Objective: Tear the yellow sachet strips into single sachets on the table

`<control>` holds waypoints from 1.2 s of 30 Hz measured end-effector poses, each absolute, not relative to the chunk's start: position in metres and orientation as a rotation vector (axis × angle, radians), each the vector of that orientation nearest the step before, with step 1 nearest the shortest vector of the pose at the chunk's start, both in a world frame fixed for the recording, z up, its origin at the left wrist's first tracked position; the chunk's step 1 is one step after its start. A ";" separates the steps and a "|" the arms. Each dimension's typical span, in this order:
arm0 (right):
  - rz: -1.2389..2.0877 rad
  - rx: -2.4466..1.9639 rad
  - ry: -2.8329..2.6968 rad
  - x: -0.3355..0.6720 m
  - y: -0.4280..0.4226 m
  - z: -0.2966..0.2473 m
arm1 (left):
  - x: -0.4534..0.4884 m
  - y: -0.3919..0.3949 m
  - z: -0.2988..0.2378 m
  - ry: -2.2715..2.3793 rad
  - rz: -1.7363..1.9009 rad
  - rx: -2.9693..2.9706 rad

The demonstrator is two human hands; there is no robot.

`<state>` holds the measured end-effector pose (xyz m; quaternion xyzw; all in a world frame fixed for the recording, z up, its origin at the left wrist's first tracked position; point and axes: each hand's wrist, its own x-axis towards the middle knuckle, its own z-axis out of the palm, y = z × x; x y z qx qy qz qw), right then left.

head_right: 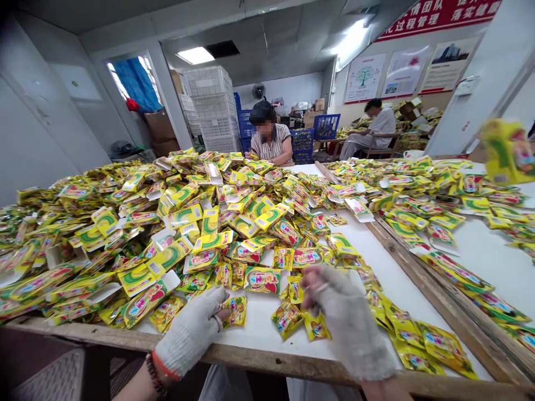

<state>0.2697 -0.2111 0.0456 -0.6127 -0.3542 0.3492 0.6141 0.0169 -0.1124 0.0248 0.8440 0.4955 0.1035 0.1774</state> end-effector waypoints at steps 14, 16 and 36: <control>0.502 -2.273 -1.689 0.237 -0.204 0.000 | -0.006 -0.094 0.027 1.791 0.140 2.644; 0.500 -2.261 -1.671 0.235 -0.203 0.003 | -0.018 -0.079 0.031 1.800 0.089 2.731; 0.824 -1.692 -1.345 0.191 -0.190 0.010 | 0.019 -0.150 0.026 0.865 0.701 1.282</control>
